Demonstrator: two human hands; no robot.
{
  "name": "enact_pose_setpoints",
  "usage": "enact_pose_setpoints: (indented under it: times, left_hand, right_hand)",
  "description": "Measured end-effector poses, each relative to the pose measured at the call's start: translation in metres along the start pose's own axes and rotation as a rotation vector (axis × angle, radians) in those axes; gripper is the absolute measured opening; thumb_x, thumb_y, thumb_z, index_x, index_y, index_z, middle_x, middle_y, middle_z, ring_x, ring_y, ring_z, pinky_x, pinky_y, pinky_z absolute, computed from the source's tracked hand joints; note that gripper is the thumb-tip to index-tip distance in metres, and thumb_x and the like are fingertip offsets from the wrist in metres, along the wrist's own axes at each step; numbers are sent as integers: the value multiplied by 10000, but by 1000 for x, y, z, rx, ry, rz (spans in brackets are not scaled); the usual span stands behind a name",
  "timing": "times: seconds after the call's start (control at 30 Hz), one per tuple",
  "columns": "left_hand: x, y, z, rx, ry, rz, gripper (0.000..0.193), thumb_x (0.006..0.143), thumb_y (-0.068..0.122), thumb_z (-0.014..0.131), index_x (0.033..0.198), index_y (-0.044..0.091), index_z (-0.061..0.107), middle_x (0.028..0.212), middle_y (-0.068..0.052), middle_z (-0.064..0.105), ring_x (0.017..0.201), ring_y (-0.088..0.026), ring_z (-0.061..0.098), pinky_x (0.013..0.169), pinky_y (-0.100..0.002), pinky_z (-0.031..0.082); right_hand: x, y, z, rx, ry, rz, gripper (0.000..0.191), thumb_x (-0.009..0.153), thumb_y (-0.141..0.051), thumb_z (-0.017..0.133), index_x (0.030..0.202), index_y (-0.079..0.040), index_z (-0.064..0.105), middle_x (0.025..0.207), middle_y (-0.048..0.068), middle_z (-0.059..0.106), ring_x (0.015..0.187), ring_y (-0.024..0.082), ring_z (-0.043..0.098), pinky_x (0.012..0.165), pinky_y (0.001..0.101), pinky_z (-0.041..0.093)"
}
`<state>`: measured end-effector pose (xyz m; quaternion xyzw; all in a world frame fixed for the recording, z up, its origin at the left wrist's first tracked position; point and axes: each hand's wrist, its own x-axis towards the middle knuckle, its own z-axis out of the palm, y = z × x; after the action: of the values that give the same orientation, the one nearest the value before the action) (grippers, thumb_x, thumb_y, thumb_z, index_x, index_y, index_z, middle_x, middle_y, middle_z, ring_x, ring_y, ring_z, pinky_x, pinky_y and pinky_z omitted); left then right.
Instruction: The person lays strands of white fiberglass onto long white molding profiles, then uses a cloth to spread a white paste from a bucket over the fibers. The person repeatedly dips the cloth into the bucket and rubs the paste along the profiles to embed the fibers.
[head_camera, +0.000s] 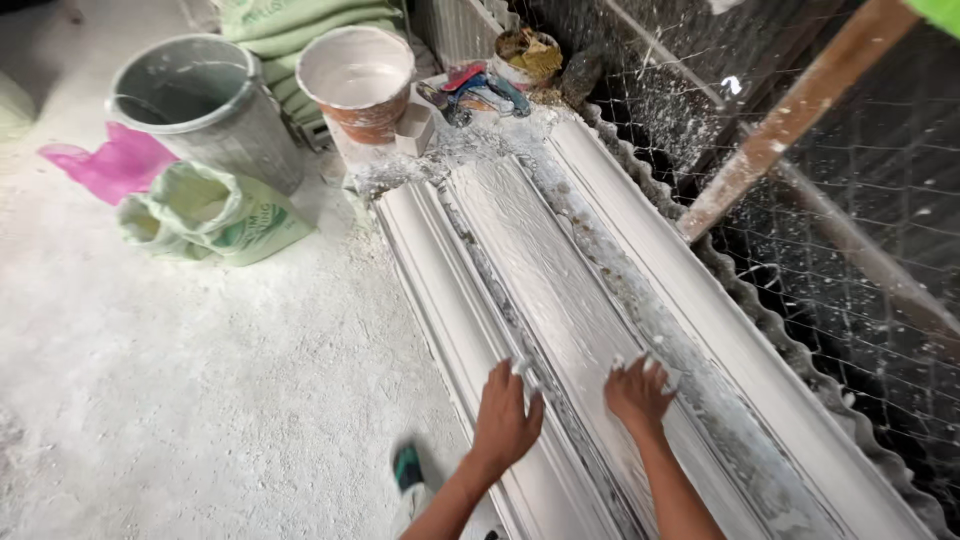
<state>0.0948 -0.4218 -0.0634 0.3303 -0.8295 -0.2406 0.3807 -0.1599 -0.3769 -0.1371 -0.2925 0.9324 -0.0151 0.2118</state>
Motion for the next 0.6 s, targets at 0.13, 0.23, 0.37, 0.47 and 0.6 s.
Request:
enact_pose_setpoints:
  times: [0.13, 0.23, 0.37, 0.47, 0.6]
  left_hand:
    - [-78, 53, 0, 15, -39, -51, 438, 886, 98, 699, 1243, -73, 512, 1292, -353, 499, 1139, -507, 519, 949, -551, 446]
    - [-134, 87, 7, -8, -179, -192, 415, 944, 129, 678, 1243, -68, 469, 1347, -325, 465, 1161, -453, 533, 941, -523, 462]
    - [-212, 142, 23, -46, -125, -147, 603, 892, 100, 679, 1428, -30, 436, 1324, -307, 477, 1174, -466, 514, 964, -537, 448]
    - [-293, 188, 28, -48, -151, -147, 599, 916, 105, 663, 1444, -40, 421, 1356, -305, 469, 1210, -464, 498, 969, -545, 440]
    - [-384, 254, 37, -15, -145, -152, 516, 942, 141, 667, 1357, -60, 437, 1397, -331, 444, 1238, -479, 480, 988, -565, 436]
  right_hand:
    - [-53, 84, 4, 29, -41, 27, 777, 1009, -543, 335, 1594, -76, 124, 1726, 158, -18, 1559, 406, 16, 1165, 685, 91]
    - [-98, 140, 6, -34, 51, 93, 805, 1021, -572, 330, 1632, -70, 179, 1690, 151, 192, 1558, 371, 159, 1206, 672, 90]
    - [-158, 226, 12, -51, 16, 192, 789, 1029, -617, 295, 1634, -117, 210, 1694, 117, 210, 1562, 332, 192, 1231, 655, 82]
    - [-213, 302, 28, -66, 25, 222, 784, 1029, -621, 285, 1634, -125, 224, 1679, 107, 235, 1553, 322, 204, 1219, 653, 91]
    - [-288, 398, 38, -105, 18, 213, 801, 1049, -638, 247, 1645, -103, 232, 1661, 109, 279, 1538, 327, 237, 1202, 694, 64]
